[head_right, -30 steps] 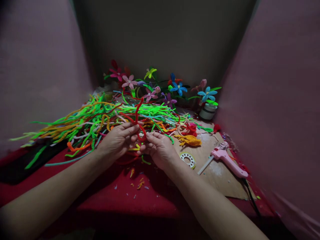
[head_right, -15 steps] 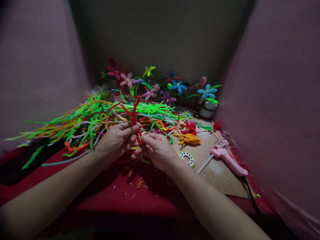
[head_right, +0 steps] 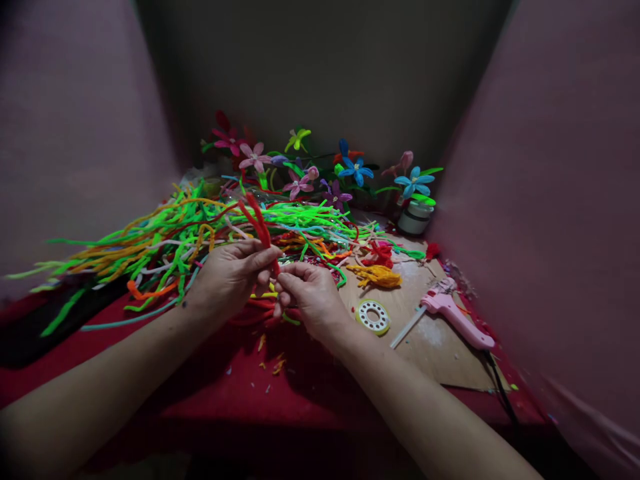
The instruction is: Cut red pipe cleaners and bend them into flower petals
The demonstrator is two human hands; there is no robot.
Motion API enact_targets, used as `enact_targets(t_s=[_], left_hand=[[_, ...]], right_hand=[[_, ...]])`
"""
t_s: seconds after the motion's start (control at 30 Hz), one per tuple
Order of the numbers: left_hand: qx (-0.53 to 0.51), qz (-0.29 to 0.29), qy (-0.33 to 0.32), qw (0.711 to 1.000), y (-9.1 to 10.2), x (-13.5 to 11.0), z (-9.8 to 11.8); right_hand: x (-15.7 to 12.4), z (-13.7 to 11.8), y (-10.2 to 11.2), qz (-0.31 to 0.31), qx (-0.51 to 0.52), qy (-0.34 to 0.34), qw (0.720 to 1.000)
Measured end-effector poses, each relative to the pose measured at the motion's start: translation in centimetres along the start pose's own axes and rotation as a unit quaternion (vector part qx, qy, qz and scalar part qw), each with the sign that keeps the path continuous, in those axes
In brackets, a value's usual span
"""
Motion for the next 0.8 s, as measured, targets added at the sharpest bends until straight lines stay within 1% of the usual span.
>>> enact_targets(t_s=[0.07,0.13,0.27,0.37,0.47,0.63,0.7,0.8], left_hand=[[0.013,-0.001,-0.006,1.000,0.1,0.0,0.0],[0.019,-0.006,0.008,1.000,0.0,0.1,0.0],[0.029,-0.004,0.039,0.999,0.0,0.2,0.2],[0.045,0.016,0.035,0.998,0.2,0.2,0.3],[0.049,0.025,0.028,0.998,0.3,0.2,0.1],[-0.044,0.003,0.068,0.997,-0.2,0.1,-0.3],[-0.082,0.021,0.063,0.994,-0.3,0.0,0.1],[-0.119,0.058,0.039,0.990,-0.1,-0.1,1.1]], right_hand=[[0.0,0.0,0.2,0.016,-0.005,0.004,1.000],[0.0,0.1,0.4,0.031,-0.003,0.001,1.000],[0.1,0.3,0.4,0.015,0.002,-0.013,1.000],[0.2,0.3,0.4,0.005,-0.015,-0.026,1.000],[0.3,0.4,0.5,0.010,-0.019,-0.053,0.998],[0.2,0.9,0.7,0.036,0.010,-0.084,0.996],[0.1,1.2,0.7,0.039,0.013,-0.089,0.995],[-0.1,1.4,0.7,0.040,0.009,-0.080,0.996]])
Point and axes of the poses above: each hand's wrist, its own x-axis towards the middle knuckle, its own y-axis out of the back of the hand, z = x × y, the point moved 4 cm from there along x, towards the middle knuckle, and after that the axes turned 10 degrees about y, right-handed, at the moved point
